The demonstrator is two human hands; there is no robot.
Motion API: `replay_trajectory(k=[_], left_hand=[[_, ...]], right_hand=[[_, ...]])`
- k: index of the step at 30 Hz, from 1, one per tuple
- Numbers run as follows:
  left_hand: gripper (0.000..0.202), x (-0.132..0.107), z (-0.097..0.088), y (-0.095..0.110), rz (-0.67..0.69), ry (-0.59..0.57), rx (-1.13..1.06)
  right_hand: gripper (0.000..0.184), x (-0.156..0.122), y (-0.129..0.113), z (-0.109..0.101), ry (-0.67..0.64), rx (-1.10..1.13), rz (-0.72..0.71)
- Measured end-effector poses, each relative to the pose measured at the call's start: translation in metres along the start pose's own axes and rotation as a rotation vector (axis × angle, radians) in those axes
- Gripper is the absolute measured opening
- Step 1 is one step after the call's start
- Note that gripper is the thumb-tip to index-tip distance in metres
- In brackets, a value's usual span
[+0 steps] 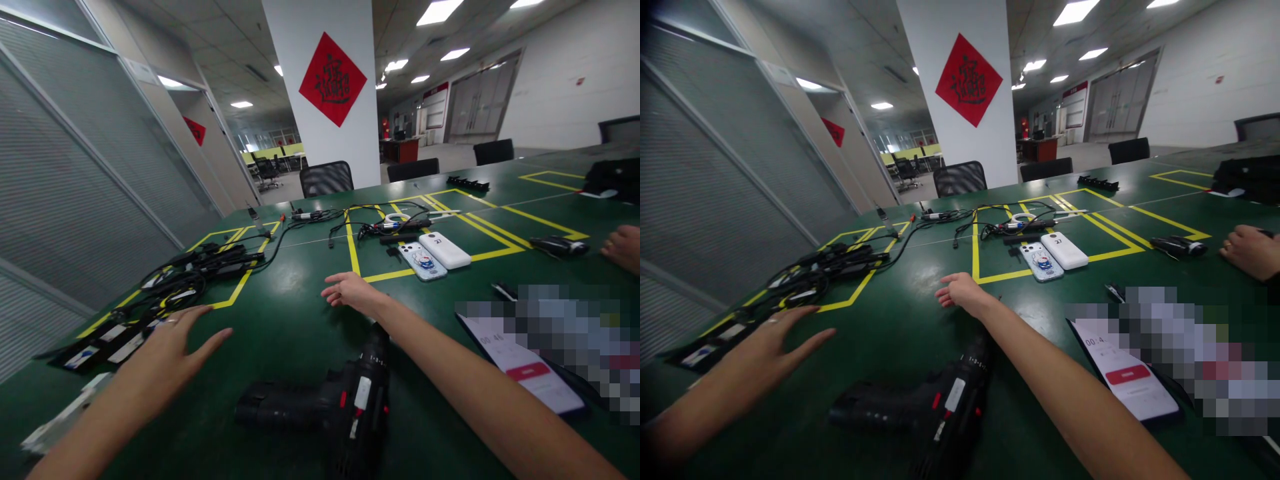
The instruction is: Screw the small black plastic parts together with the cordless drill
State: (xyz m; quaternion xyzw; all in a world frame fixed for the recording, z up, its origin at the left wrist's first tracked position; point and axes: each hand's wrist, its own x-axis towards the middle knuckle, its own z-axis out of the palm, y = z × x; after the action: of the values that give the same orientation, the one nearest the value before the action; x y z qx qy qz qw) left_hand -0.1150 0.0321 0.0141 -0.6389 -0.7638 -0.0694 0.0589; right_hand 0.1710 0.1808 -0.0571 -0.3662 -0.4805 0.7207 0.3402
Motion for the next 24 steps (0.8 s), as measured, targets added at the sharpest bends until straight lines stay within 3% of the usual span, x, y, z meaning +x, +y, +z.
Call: replay_trajectory(k=[2, 4, 6, 8, 11, 15, 20, 24], left_hand=[[0.059, 0.005, -0.005, 0.058, 0.148, -0.043, -0.097], [0.057, 0.012, -0.003, 0.103, 0.248, -0.068, -0.160], [0.053, 0.021, 0.004, 0.133, 0.321, -0.073, -0.190], [0.042, 0.029, 0.013, 0.152, 0.385, -0.091, -0.186], [0.026, 0.037, 0.025, 0.162, 0.423, -0.114, -0.189], [0.026, 0.038, 0.034, 0.161, 0.432, -0.097, -0.225], [0.026, 0.031, 0.039, 0.161, 0.384, -0.103, -0.270], [0.026, 0.025, 0.039, 0.163, 0.285, -0.110, -0.353]], right_hand=[[0.051, -0.007, -0.004, 0.010, -0.090, 0.099, 0.044], [0.057, -0.012, -0.006, 0.019, -0.172, 0.152, 0.060], [0.062, -0.016, -0.008, 0.025, -0.225, 0.173, 0.059], [0.064, -0.018, -0.008, 0.028, -0.234, 0.160, 0.035], [0.066, -0.018, -0.006, 0.029, -0.204, 0.111, -0.011], [0.069, -0.015, 0.000, 0.024, -0.225, 0.067, -0.014], [0.074, -0.009, 0.012, 0.022, -0.311, 0.067, -0.028], [0.071, -0.009, 0.013, 0.024, -0.307, 0.028, -0.030]])
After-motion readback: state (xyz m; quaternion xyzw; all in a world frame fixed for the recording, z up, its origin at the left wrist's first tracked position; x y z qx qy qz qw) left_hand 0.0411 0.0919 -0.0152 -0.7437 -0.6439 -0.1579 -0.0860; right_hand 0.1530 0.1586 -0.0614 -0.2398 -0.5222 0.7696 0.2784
